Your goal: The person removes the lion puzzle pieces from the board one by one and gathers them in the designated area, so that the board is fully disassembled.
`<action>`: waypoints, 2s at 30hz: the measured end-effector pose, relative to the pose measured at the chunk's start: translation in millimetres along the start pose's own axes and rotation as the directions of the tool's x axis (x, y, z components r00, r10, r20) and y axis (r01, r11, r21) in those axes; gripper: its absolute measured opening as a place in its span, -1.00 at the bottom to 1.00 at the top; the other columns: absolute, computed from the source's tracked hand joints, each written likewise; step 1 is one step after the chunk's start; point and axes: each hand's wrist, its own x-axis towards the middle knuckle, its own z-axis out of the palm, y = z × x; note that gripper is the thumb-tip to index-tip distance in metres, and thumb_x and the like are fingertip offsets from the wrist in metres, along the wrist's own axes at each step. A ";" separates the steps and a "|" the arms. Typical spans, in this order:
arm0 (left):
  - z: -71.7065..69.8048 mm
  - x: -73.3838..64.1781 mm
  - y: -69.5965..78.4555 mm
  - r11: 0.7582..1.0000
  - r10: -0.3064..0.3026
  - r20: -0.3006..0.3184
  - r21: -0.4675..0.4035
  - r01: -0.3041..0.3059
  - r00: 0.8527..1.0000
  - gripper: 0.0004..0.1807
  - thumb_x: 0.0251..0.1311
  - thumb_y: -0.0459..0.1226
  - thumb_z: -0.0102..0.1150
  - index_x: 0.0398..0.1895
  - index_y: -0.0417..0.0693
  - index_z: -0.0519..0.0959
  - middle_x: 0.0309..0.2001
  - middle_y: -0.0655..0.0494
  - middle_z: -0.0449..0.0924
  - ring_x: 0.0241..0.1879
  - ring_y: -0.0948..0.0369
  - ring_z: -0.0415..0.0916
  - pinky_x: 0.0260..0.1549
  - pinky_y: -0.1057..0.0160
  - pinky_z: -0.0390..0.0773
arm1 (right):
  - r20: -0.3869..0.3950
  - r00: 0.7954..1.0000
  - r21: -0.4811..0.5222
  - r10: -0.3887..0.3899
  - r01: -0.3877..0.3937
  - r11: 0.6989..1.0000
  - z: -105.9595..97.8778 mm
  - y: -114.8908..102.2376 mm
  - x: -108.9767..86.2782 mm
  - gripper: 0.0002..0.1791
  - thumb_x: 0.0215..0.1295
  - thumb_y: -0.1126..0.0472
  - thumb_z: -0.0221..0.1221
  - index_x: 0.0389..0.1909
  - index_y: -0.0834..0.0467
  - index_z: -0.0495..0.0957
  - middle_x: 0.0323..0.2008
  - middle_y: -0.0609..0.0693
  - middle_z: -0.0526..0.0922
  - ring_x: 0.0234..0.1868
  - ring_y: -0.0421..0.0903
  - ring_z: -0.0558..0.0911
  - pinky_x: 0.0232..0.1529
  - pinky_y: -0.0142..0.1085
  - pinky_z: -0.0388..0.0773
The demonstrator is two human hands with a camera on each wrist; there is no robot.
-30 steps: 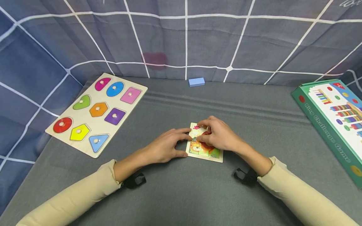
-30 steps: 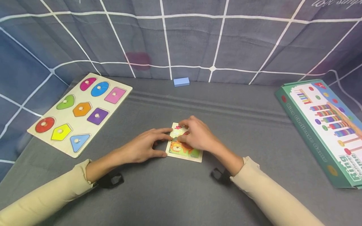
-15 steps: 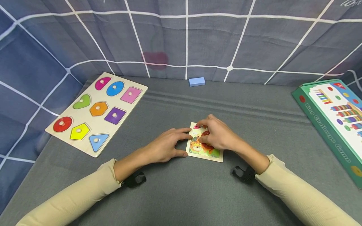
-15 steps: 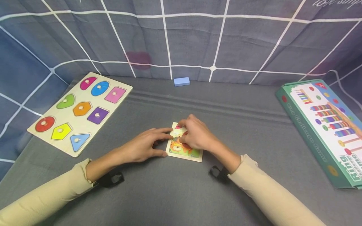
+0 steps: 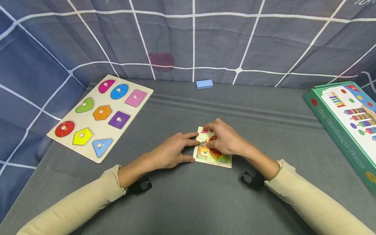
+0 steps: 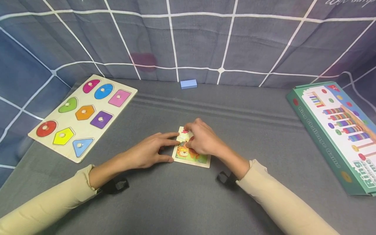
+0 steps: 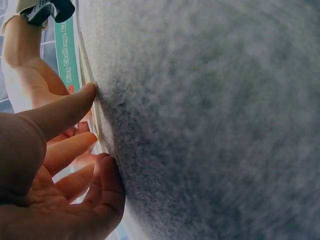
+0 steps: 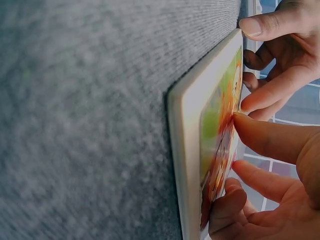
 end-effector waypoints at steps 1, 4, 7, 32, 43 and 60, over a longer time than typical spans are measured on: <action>-0.1 0.0 0.1 1.000 0.000 0.002 0.002 0.000 1.000 -0.40 0.14 -0.18 0.43 0.27 -0.10 0.53 0.42 -0.05 0.27 0.24 0.00 0.36 0.19 0.00 0.32 | -0.001 1.000 -0.002 0.004 -0.004 1.000 -0.2 0.2 0.5 -0.46 0.17 0.26 0.38 0.18 0.29 0.52 -0.12 0.14 0.46 -0.22 0.00 0.43 -0.20 -0.17 0.37; -0.3 0.3 0.1 1.000 0.001 0.004 0.004 -0.001 1.000 -0.40 0.14 -0.18 0.43 0.26 -0.10 0.53 0.42 -0.05 0.28 0.23 0.00 0.36 0.18 0.02 0.32 | -0.004 1.000 0.001 0.014 -0.014 1.000 -0.3 0.8 1.1 -0.48 0.16 0.25 0.39 0.15 0.27 0.54 -0.12 0.14 0.46 -0.24 0.00 0.42 -0.22 -0.18 0.35; -0.9 0.0 0.5 1.000 0.002 0.004 0.004 -0.002 1.000 -0.40 0.14 -0.18 0.43 0.27 -0.10 0.53 0.42 -0.05 0.28 0.23 0.01 0.36 0.18 0.02 0.32 | -0.011 1.000 0.004 0.020 -0.020 1.000 -0.6 0.4 1.1 -0.50 0.17 0.24 0.39 0.13 0.26 0.54 -0.09 0.16 0.46 -0.22 0.01 0.43 -0.19 -0.15 0.37; -1.2 0.5 -0.4 1.000 0.011 0.010 0.014 -0.012 1.000 -0.40 0.15 -0.17 0.42 0.27 -0.11 0.53 0.42 -0.06 0.27 0.20 0.01 0.38 0.17 0.01 0.33 | -0.102 0.989 -0.073 -0.105 0.098 0.993 1.0 -0.4 3.3 -0.63 0.20 0.37 0.31 0.05 0.34 0.60 -0.24 0.08 0.51 -0.32 -0.05 0.44 -0.23 -0.15 0.41; -0.8 1.3 -1.4 1.000 0.004 0.011 0.009 -0.004 1.000 -0.40 0.15 -0.17 0.42 0.27 -0.10 0.53 0.42 -0.05 0.27 0.26 0.00 0.34 0.19 0.00 0.32 | -0.096 0.988 -0.058 -0.125 0.120 0.991 -0.6 0.7 1.3 -0.61 0.24 0.39 0.26 0.11 0.36 0.59 -0.22 0.07 0.53 -0.30 -0.06 0.43 -0.22 -0.16 0.39; -5.9 4.8 -5.6 0.998 -0.005 0.011 -0.064 0.006 1.000 -0.48 0.14 -0.20 0.43 0.20 -0.07 0.58 0.46 0.00 0.21 -0.35 0.30 0.41 -0.17 0.22 0.41 | -0.131 0.967 0.058 -0.217 0.226 0.972 -21.9 20.6 -24.0 -0.61 0.27 0.37 0.27 0.13 0.30 0.59 -0.13 0.01 0.54 -0.21 -0.09 0.48 -0.20 -0.18 0.41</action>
